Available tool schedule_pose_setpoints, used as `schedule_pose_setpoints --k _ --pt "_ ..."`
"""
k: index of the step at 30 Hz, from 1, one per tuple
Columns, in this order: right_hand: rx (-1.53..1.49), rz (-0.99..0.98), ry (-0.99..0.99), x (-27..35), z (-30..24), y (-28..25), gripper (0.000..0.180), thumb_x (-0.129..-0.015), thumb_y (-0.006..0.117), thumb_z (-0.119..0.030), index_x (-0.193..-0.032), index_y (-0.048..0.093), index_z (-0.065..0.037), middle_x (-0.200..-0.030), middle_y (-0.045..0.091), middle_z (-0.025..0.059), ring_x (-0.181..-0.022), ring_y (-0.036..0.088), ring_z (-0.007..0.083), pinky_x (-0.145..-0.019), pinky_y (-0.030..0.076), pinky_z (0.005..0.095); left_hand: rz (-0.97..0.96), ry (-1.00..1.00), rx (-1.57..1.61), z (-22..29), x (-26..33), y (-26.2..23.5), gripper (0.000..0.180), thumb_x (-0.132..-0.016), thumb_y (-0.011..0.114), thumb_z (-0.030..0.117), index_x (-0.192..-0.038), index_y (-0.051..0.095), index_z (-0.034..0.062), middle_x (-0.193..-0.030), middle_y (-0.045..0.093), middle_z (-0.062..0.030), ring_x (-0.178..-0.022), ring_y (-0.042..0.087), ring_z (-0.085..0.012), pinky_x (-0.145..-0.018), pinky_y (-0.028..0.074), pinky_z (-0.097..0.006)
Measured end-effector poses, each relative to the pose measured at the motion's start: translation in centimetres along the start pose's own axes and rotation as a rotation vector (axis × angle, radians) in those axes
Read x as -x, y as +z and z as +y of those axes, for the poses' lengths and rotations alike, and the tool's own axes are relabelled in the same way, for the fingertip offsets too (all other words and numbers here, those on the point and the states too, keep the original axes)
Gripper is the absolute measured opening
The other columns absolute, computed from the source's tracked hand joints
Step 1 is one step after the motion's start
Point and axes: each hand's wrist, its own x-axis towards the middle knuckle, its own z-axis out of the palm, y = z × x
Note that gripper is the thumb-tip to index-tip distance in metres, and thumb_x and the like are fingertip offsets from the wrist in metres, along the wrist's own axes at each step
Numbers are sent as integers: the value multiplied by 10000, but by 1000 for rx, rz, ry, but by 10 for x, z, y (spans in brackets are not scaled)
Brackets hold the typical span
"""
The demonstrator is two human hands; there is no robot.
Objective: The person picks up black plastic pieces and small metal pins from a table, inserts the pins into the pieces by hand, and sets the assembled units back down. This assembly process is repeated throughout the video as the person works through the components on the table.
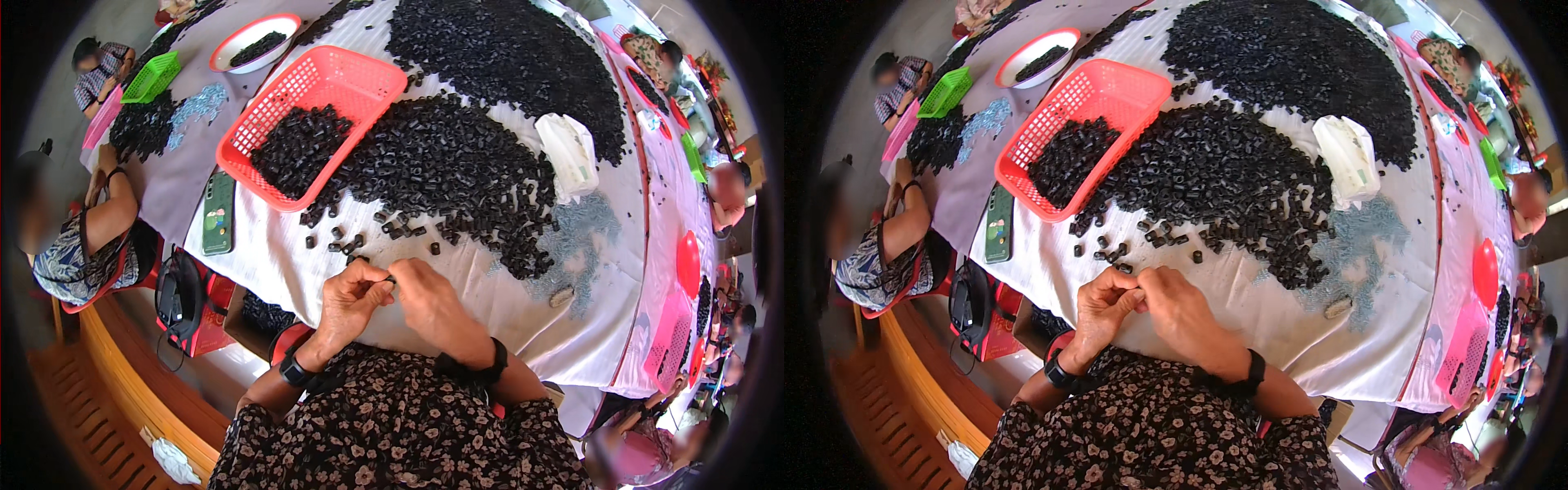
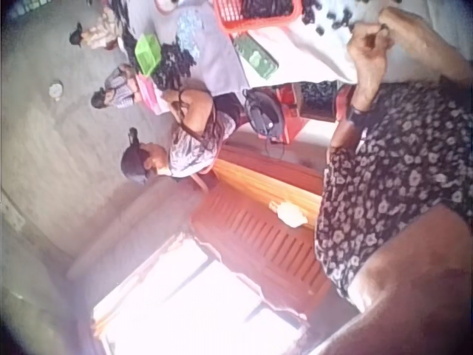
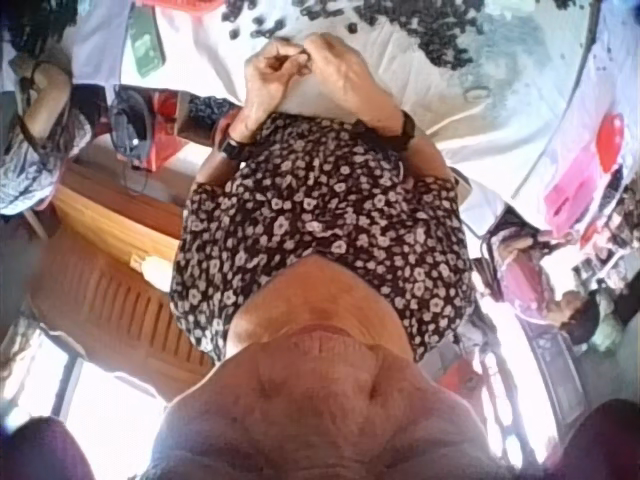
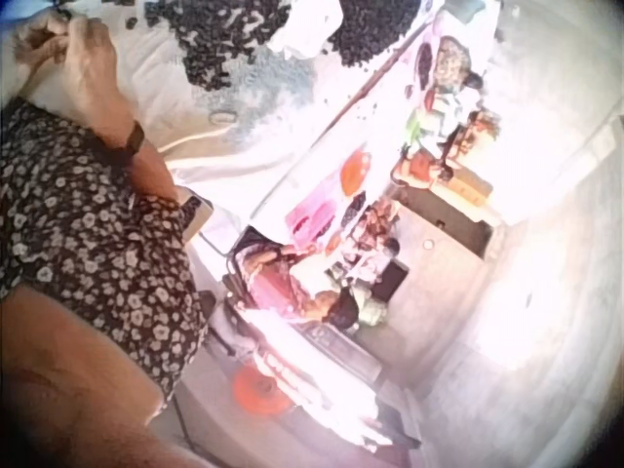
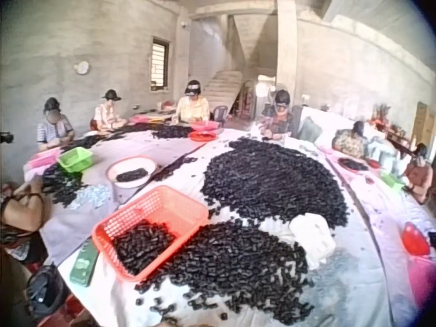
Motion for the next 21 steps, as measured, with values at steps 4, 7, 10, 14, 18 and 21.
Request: schedule_pose_setpoints --k 4,7,10,14,18,21 --pt "333 -30 -38 3 -8 12 295 -749 532 -29 -1021 445 44 -785 510 123 -731 541 258 -610 465 320 83 25 22 -6 1 2 78 -838 564 -85 -861 579 -12 -801 603 -23 -711 565 -74 -650 490 -220" --pt "389 -21 -11 5 -8 19 412 -714 574 -38 -1087 424 53 -791 519 127 -732 556 258 -605 483 334 133 -1 -25 -9 0 2 84 -820 586 -83 -808 587 0 -746 590 2 -676 532 -50 -612 457 -198" --pt "468 -19 8 12 -2 28 412 -695 593 -80 -1060 437 33 -759 523 111 -713 555 241 -567 474 320 134 -35 -55 -10 -1 4 102 -802 591 -88 -766 587 7 -724 580 16 -652 516 -41 -577 438 -191" --pt "363 32 -3 12 1 33 325 -729 551 -106 -1015 455 13 -742 519 94 -693 548 224 -540 462 305 162 -82 -55 -7 1 6 137 -772 572 -116 -725 575 13 -709 572 26 -630 507 -35 -548 427 -193" --pt "342 47 -19 18 4 40 323 -760 529 -146 -1028 450 15 -740 516 93 -683 543 221 -530 460 305 171 -97 -90 -12 4 8 124 -779 576 -91 -716 570 14 -700 572 26 -630 507 -34 -545 422 -190" --pt "243 73 -26 18 4 38 337 -761 539 -167 -1031 445 12 -764 524 109 -685 546 245 -553 470 340 179 -125 -130 -10 4 10 111 -787 569 -84 -731 571 12 -701 577 17 -626 507 -35 -547 422 -188"
